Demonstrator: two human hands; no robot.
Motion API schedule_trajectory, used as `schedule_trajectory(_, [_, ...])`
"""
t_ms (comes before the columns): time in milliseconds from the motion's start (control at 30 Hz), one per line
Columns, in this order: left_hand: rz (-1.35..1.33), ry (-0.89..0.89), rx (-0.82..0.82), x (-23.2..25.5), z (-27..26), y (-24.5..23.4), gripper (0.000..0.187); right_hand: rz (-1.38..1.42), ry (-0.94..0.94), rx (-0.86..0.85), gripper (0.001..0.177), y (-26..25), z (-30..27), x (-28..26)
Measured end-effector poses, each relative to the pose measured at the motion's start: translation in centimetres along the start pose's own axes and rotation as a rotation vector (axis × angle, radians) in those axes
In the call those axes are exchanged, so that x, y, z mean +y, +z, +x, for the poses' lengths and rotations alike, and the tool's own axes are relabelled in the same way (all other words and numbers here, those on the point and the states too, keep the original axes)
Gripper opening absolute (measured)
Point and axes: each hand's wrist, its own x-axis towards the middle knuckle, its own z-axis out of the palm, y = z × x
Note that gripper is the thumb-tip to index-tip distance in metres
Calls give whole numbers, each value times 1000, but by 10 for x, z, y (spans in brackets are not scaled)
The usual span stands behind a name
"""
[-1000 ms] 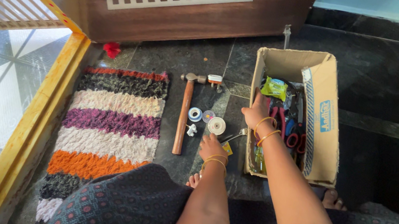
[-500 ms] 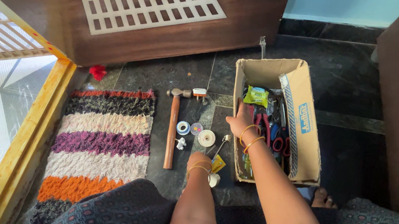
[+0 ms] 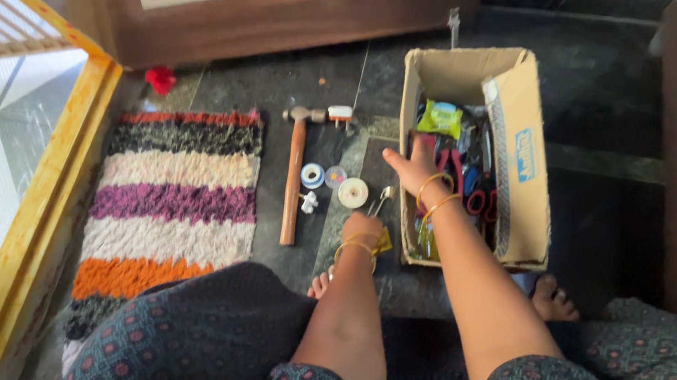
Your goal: The person sits on the floor and organizes various tools into a cardboard box. They pick up items such as wrenches, pliers, a hammer, scissors, and tape from the floor and place them into the box.
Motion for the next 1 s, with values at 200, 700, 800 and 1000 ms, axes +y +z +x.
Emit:
schedule_trajectory(200, [33,-49,51,10,-16,-6,33,-26,61,-12,74,3,1,5])
schedule_trajectory(700, [398,-54,90,27,-27,-7,30,-82,-16,86,82,14,1,19])
schedule_trajectory(800, [411,-18,133,21,-18,-1,23,-136,6,87,86,13,1,9])
schedule_trajectory(1000, [376,-4,66,7,-7,10,19,-47,65,62,86,6,-5,-5])
